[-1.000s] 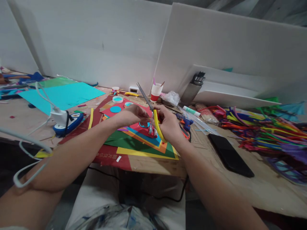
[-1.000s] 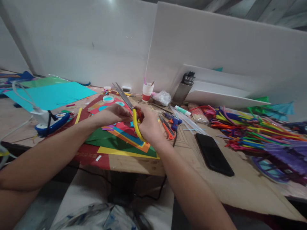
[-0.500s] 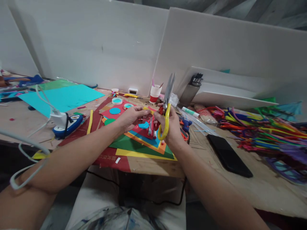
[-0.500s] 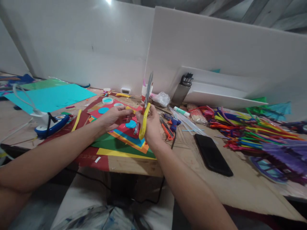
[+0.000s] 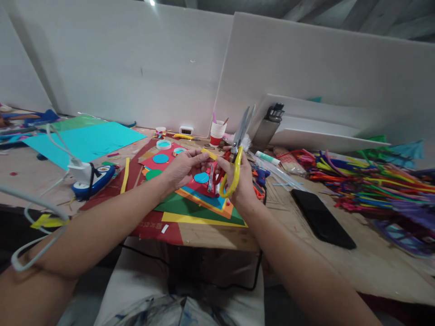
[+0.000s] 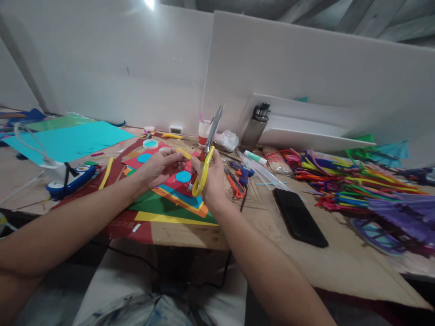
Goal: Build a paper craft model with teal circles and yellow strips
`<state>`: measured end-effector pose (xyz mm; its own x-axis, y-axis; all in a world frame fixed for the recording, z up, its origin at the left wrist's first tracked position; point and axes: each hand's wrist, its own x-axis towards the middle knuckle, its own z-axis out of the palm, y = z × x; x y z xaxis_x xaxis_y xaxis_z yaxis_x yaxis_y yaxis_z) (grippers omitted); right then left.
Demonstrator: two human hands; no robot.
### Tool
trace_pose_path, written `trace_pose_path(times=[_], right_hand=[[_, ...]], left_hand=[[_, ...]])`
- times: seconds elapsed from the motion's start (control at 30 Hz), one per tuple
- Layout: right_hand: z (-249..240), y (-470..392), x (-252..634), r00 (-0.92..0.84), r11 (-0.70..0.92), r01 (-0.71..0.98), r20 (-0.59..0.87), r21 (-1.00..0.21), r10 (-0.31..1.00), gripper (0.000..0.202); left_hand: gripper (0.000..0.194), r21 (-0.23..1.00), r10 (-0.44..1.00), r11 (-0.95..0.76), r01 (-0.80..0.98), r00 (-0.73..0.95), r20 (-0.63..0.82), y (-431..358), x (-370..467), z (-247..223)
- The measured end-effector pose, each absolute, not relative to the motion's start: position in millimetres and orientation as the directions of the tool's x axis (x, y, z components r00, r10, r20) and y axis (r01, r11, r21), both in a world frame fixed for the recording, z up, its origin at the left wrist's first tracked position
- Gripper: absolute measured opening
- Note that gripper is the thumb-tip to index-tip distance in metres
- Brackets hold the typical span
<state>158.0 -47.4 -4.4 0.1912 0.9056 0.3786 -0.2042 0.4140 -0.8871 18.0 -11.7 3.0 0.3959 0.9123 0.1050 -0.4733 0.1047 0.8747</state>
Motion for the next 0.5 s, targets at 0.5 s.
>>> trace_pose_path(times=[0.5], right_hand=[[-3,-48,163,0.08,0.387,0.026,0.388,-0.922,0.918,0.037]], left_hand=[[0.015,0.912,0.943,0.062,-0.406,0.324,0.081,-12,9,17]])
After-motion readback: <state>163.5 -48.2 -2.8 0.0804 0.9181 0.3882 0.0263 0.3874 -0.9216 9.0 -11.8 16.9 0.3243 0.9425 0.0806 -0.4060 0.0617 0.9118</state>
